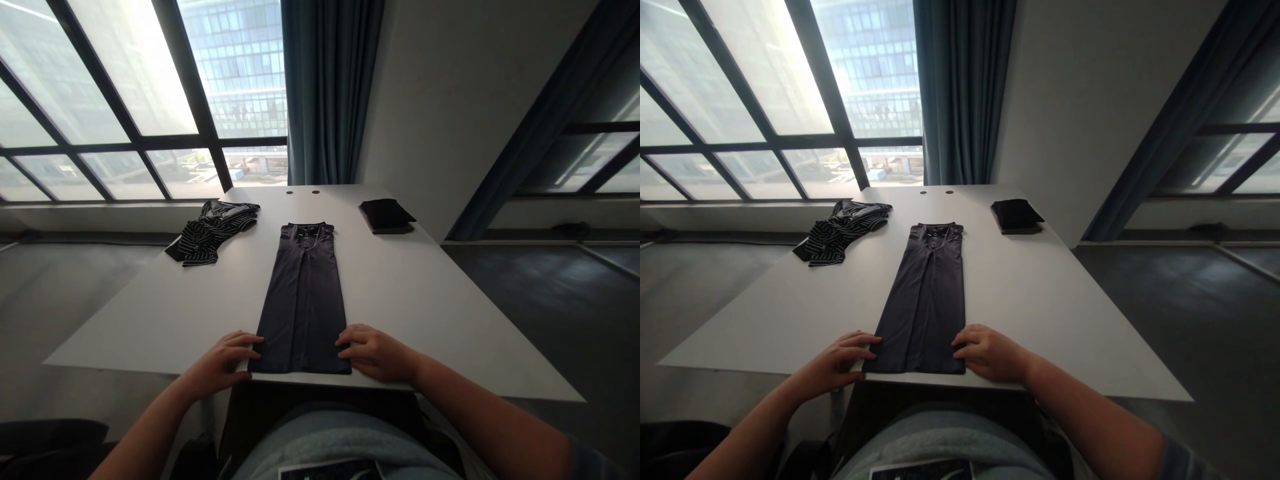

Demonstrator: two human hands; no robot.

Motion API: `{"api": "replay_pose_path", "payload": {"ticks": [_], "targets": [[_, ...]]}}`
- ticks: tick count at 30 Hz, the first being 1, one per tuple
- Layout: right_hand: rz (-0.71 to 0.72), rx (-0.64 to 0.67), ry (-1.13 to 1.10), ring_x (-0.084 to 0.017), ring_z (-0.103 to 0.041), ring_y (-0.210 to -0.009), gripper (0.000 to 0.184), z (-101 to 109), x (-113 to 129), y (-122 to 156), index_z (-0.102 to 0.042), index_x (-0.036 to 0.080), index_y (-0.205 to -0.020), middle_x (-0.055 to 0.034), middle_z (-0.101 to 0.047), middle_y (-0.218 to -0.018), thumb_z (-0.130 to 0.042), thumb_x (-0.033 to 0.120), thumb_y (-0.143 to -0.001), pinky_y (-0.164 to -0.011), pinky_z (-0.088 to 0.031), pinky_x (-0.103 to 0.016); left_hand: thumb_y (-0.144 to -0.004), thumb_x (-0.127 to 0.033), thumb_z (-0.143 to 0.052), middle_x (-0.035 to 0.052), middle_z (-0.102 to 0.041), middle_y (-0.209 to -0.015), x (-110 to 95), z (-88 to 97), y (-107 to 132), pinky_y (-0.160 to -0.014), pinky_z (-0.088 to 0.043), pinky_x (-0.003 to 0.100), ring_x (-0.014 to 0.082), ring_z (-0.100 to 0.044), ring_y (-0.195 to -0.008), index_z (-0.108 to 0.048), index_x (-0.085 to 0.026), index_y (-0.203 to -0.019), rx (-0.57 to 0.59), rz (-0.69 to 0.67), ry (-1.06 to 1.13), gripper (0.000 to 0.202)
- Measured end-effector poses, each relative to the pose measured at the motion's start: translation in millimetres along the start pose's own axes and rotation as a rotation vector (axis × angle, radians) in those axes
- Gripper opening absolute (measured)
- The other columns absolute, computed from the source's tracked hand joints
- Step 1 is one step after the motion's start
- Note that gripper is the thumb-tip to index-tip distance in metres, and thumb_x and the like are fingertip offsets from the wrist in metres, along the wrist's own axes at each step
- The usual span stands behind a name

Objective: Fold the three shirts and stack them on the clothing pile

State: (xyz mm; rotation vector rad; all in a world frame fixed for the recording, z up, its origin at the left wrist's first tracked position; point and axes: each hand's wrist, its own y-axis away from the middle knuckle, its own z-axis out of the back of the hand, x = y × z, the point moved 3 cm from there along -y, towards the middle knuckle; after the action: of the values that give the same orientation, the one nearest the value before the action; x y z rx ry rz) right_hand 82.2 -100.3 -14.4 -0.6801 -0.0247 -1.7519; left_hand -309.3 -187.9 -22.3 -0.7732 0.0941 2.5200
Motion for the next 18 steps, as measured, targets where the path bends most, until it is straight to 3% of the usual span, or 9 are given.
{"api": "replay_pose_path", "payload": {"ticks": [7, 13, 18], "targets": [[-0.020, -0.042, 0.057, -0.022, -0.066, -0.111, 0.019, -7.3, 2.9, -2.1, -0.069, 0.021, -0.097, -0.0091, -0.073, -0.115, -0.055, 0.009, -0.092, -0.109, -0.048, -0.048, -0.099, -0.027, -0.058, 0.0090, -0.072, -0.122, -6.8, -8.0, -14.9, -0.104, -0.050, 0.039, 0.0230, -0.065, -0.115, -0.075, -0.024, -0.102, -0.084, 0.002, -0.077, 0.018], [-0.123, -0.036, 0.024, -0.020, -0.068, -0.114, 0.021, -3.0, 4.9, 10.9, -0.063, 0.022, -0.100, -0.0075, -0.073, -0.117, -0.053, 0.008, -0.088, -0.124, -0.030, -0.059, -0.102, -0.033, -0.052, 0.0078, -0.073, -0.111, -17.8, -15.8, -16.7, -0.096, -0.050, 0.037, 0.0227, -0.066, -0.107, -0.071, -0.023, -0.102, -0.046, 0.029, -0.063, 0.021], [-0.090, -0.062, 0.064, -0.021, -0.069, -0.115, 0.024, -8.4, 4.8, 18.1, -0.066, 0.023, -0.106, -0.0088, -0.074, -0.116, -0.054, 0.010, -0.090, -0.123, -0.033, -0.057, -0.103, -0.032, -0.050, 0.0066, -0.073, -0.110, -21.5, -21.6, -15.5, -0.095, -0.048, 0.037, 0.0221, -0.066, -0.104, -0.069, -0.024, -0.105, -0.053, 0.061, -0.081, 0.021]]}}
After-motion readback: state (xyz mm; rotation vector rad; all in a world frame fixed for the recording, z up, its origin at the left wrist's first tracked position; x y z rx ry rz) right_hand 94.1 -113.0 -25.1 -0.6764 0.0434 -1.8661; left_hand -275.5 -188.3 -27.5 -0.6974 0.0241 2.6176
